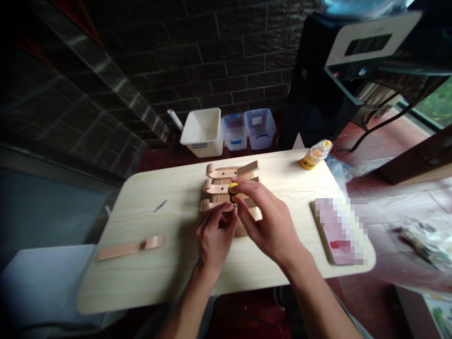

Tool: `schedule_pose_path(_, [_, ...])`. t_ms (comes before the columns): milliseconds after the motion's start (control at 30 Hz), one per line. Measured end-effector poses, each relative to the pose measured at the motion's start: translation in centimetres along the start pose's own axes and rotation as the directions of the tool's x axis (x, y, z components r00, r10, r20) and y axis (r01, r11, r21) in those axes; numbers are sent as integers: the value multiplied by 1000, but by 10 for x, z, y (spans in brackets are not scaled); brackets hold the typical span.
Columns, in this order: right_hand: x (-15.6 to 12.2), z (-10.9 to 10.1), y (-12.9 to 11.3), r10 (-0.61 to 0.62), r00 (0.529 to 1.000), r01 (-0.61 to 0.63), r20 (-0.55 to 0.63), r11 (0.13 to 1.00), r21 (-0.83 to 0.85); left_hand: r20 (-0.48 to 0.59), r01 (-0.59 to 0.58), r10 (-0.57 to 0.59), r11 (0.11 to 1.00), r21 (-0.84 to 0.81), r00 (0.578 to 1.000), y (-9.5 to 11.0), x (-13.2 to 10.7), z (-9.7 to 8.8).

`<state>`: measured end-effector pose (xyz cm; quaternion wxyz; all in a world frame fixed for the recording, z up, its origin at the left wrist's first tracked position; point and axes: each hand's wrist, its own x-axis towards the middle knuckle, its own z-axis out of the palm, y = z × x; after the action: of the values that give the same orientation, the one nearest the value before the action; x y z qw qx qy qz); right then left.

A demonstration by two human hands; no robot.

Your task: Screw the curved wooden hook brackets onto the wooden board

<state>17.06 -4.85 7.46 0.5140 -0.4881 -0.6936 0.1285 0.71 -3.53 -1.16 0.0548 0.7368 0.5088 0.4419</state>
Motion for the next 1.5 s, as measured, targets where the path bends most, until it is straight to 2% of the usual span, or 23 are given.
schedule_pose_path(467, [1, -2, 3, -7, 1000, 7, 14, 1000, -13, -10, -37, 37, 999, -28, 999, -4, 6, 0])
schedule_pose_path(1100, [-4, 3, 6, -30, 1000, 30, 2, 1000, 0, -23, -12, 10, 998, -64, 1000, -6, 6, 2])
schedule_pose_path(1300, [-4, 4, 5, 7, 1000, -7, -2, 999, 38, -17, 11, -12, 997, -76, 1000, -7, 4, 3])
schedule_pose_path(1500, [-3, 4, 5, 2, 1000, -2, -17, 1000, 1, -24, 16, -18, 997, -80, 1000, -7, 4, 4])
